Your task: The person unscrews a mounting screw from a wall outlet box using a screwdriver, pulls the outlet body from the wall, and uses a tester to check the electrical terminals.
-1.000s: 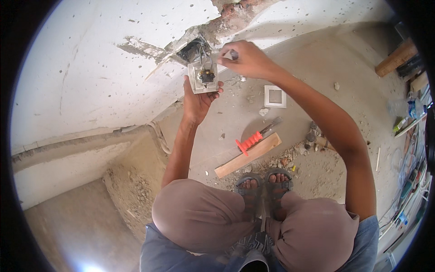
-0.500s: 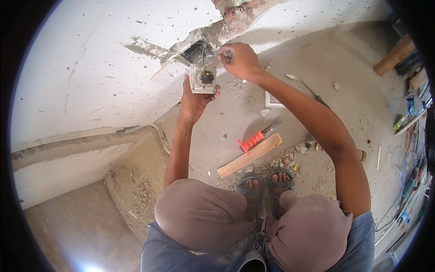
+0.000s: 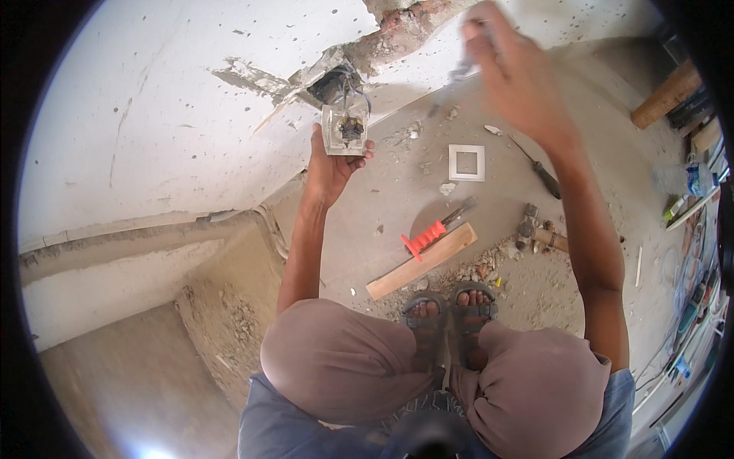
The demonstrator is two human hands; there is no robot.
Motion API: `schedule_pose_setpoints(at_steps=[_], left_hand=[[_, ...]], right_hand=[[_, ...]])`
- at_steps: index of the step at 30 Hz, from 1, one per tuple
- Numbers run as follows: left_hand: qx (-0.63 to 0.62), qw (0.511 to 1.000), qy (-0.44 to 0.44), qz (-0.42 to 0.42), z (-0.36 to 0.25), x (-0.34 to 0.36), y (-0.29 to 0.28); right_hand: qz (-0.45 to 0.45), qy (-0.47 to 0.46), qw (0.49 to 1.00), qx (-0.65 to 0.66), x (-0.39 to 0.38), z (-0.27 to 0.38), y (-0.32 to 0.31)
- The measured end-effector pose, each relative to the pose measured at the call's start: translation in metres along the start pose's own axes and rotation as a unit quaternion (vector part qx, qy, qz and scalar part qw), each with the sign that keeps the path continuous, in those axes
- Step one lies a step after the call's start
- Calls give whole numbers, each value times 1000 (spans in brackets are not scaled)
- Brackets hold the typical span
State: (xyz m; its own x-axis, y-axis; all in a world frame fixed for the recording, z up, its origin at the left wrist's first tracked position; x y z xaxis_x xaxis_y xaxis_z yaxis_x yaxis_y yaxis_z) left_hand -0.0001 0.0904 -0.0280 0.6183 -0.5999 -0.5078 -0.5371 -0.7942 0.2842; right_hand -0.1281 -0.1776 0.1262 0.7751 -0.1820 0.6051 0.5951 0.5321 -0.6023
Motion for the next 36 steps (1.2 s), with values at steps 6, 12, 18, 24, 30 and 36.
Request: schedule_pose_setpoints(at_steps=[6, 12, 18, 24, 30, 36], left_hand=[[-8, 1000, 19, 3, 6, 3, 1], [-31, 999, 17, 0, 11, 9, -2], [-23, 1000, 20, 7, 10, 9, -4], [-15, 1000, 24, 8, 9, 8, -4], [-16, 1000, 22, 10, 7, 8, -6], [-5, 1000, 25, 14, 6, 8, -6]], right_hand=[[-43, 90, 969, 224, -15, 9, -17], [-88, 32, 977, 193, -26, 13, 29], [-104, -61, 973, 196, -29, 25, 50], [-90, -108, 977, 162, -32, 26, 52], [-97, -112, 975, 163, -31, 29, 52], [-83, -114, 972, 186, -34, 28, 52]])
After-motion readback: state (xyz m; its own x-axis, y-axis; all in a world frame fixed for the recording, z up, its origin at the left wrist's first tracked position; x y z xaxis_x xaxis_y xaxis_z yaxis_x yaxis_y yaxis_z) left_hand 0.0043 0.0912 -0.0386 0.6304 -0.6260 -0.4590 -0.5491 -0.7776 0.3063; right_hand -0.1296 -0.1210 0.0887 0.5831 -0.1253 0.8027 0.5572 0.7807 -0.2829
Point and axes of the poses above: each hand's wrist, its own x-axis towards the middle knuckle, its own y-axis out of the palm, z = x × y, the point moved 4 cm from there along x, towards the middle knuckle, and after that the axes turned 10 degrees about -y, right-handed, at the moved point
